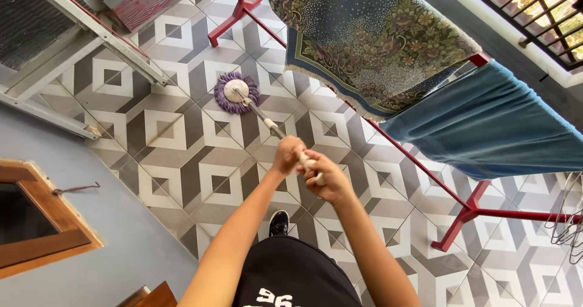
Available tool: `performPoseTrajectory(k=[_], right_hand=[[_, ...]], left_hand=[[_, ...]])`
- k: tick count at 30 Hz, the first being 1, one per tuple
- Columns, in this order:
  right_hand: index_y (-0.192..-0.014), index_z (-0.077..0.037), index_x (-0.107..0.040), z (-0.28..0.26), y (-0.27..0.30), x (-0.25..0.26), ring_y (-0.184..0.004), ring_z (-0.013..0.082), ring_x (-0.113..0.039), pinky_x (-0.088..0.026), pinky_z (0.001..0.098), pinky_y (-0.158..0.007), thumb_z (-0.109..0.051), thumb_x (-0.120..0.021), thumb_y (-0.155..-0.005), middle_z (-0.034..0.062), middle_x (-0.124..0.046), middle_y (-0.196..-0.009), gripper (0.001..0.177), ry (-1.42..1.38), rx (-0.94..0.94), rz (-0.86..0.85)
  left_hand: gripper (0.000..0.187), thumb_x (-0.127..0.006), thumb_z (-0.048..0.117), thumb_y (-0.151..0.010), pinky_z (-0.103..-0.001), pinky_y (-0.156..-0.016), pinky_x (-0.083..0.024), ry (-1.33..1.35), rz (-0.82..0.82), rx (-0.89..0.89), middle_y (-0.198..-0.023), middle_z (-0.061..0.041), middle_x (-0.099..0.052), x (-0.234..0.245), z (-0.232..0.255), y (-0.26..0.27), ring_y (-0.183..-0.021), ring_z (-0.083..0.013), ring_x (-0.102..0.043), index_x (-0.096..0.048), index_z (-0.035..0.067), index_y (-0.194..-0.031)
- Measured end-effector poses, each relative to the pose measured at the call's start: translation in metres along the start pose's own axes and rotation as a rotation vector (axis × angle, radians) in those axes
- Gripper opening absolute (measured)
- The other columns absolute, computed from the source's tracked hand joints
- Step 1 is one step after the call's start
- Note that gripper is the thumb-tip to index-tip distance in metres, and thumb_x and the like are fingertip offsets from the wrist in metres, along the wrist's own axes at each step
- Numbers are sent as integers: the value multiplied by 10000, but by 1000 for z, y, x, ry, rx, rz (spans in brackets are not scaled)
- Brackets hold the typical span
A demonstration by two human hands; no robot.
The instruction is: Mopping a patterned tiled floor on a balcony or patio.
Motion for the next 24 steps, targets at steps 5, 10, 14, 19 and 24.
performPoseTrajectory(k=[5,10,14,19,24], right_hand=[[-1444,-189,-450,60,-29,73,-629,102,-512,-451,197,-509,-81,-541,-933,185,-664,-1036,531,-170,-177,233],[-1440,-140,-453,-16,14,45,-640,110,-507,-450,191,-508,-135,-515,-973,279,-629,-1061,471,-367,-95,277],[-1396,-160,-464,-62,23,-28,-662,97,-530,-481,177,-529,-104,-559,-954,270,-601,-1028,455,-275,11,211],[-1333,-102,-445,-33,-56,-31,-678,87,-561,-484,183,-533,-41,-583,-965,164,-604,-1019,398,-40,-44,30],[-1461,-406,-413,-17,-83,28,-610,117,-524,-456,236,-505,-88,-502,-939,135,-614,-961,618,-85,-290,129]], left_hand=[[272,-466,304,-938,-591,-928,-418,-379,-119,34,-956,-60,-681,-24,-61,44,-1060,-383,-596,-664,143,-841],[202,-451,210,-975,-596,-1167,-406,-684,-328,-260,-1086,-25,-687,-80,-50,4,-1123,-258,-639,-643,147,-963],[310,-446,245,-977,-543,-842,-405,-377,-271,75,-862,-56,-693,-39,-21,-50,-953,-316,-634,-664,135,-786],[348,-409,191,-968,-509,-835,-404,-218,-6,16,-826,-51,-703,21,-57,-46,-879,-305,-627,-660,129,-735],[256,-488,253,-909,-491,-963,-434,-545,-198,326,-980,-47,-688,-32,-139,-21,-1031,-314,-580,-707,141,-839]])
Point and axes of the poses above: each hand's wrist, its own y-axis away from the middle knuckle, its own x-axis out of the back of the hand, z = x × y, the point moved 7 cm from there along -y, towards the middle knuckle
